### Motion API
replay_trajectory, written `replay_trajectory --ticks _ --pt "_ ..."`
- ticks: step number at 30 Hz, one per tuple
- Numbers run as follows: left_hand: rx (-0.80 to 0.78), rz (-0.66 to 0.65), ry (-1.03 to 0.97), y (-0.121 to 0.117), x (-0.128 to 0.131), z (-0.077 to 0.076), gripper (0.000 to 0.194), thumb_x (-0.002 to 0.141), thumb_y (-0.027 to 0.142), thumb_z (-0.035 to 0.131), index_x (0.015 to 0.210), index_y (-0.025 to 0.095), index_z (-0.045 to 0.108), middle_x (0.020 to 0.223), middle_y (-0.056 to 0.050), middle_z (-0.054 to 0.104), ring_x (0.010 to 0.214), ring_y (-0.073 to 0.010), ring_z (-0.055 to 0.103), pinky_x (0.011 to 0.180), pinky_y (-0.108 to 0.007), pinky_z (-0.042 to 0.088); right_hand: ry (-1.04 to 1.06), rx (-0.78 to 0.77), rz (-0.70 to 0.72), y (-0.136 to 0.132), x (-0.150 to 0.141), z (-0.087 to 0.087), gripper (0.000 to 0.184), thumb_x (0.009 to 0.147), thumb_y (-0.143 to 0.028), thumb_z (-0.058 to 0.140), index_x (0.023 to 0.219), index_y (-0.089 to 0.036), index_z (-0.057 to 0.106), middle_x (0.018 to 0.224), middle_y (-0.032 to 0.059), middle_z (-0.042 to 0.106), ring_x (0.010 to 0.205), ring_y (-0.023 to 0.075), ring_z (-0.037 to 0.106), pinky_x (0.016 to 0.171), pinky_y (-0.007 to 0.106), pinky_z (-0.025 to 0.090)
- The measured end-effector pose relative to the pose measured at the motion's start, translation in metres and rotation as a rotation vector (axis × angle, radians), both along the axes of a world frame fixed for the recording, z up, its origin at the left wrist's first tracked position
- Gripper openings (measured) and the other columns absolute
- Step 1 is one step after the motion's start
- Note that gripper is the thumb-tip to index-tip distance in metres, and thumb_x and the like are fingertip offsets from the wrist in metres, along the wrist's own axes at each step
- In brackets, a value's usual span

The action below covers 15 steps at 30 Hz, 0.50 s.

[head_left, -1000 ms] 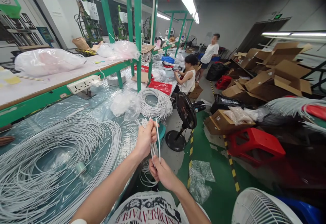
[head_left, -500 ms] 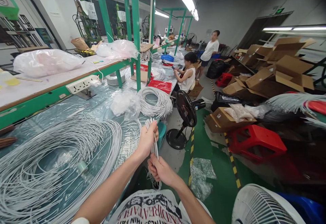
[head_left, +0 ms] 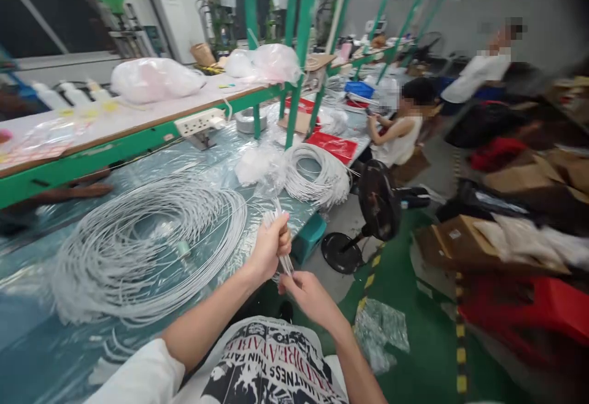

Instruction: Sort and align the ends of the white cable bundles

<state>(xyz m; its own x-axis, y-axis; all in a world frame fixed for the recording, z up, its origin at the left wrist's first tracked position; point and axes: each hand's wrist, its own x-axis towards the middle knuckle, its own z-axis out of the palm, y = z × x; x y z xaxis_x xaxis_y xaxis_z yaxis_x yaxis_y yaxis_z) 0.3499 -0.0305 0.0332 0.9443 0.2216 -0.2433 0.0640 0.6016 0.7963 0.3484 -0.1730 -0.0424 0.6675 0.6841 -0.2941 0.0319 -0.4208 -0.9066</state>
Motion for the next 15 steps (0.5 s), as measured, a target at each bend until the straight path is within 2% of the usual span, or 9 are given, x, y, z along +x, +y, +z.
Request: replay_trajectory --ticks 3,5,8,11,13,15 --pt "0.062 0.077 0.046 0.031 -0.035 -0.009 0.059 0.074 0.046 0.076 0.055 0.023 0.025 0.043 0.011 0.016 0.039 -0.0036 0.013 0.043 -0.023 0.009 0.036 -0.104 0.215 -0.004 0.007 0.000 0.048 0.091 -0.061 0.054 0.104 -0.020 0.075 0.107 0.0090 0.071 0.100 0.0286 0.061 0.081 0.031 0.041" --pt "0.105 0.091 0.103 0.050 -0.068 -0.011 0.059 0.076 0.048 0.073 0.053 0.023 0.025 0.043 0.010 0.016 0.039 -0.0039 0.012 0.044 -0.025 0.007 0.072 -0.157 0.339 0.000 0.016 -0.003 0.047 0.091 -0.058 0.054 0.115 -0.022 0.072 0.120 0.0096 0.068 0.113 0.0305 0.057 0.088 0.032 0.041" --pt "0.137 0.118 0.197 0.063 -0.127 -0.007 0.061 0.081 0.051 0.069 0.050 0.022 0.026 0.043 0.008 0.018 0.040 -0.0046 0.013 0.045 -0.027 0.008 0.108 -0.138 0.533 0.024 0.035 -0.016 0.042 0.093 -0.053 0.054 0.108 -0.019 0.074 0.112 0.0105 0.070 0.104 0.0274 0.062 0.085 0.032 0.043" --pt "0.108 0.223 0.255 0.062 -0.185 -0.002 0.059 0.084 0.050 0.067 0.049 0.022 0.028 0.044 0.007 0.019 0.041 -0.0056 0.013 0.047 -0.028 0.011 0.203 -0.096 0.665 0.079 0.052 -0.046 0.033 0.092 -0.043 0.061 0.084 -0.014 0.073 0.082 0.0074 0.071 0.076 0.0192 0.063 0.071 0.028 0.043" --pt "0.069 0.335 0.285 0.058 -0.220 0.000 0.059 0.084 0.050 0.067 0.049 0.022 0.030 0.044 0.006 0.020 0.041 -0.0064 0.014 0.048 -0.028 0.013 0.258 -0.131 0.687 0.129 0.054 -0.073 0.029 0.092 -0.035 0.061 0.077 -0.011 0.068 0.066 0.0036 0.065 0.056 0.0126 0.056 0.059 0.025 0.041" --pt "0.038 0.448 0.297 0.054 -0.250 -0.001 0.060 0.085 0.052 0.066 0.048 0.022 0.028 0.044 0.006 0.019 0.042 -0.0070 0.014 0.048 -0.028 0.015 0.282 -0.178 0.657 0.181 0.048 -0.098 0.029 0.094 -0.031 0.059 0.075 -0.009 0.065 0.057 0.0004 0.058 0.045 0.0093 0.049 0.048 0.023 0.035"
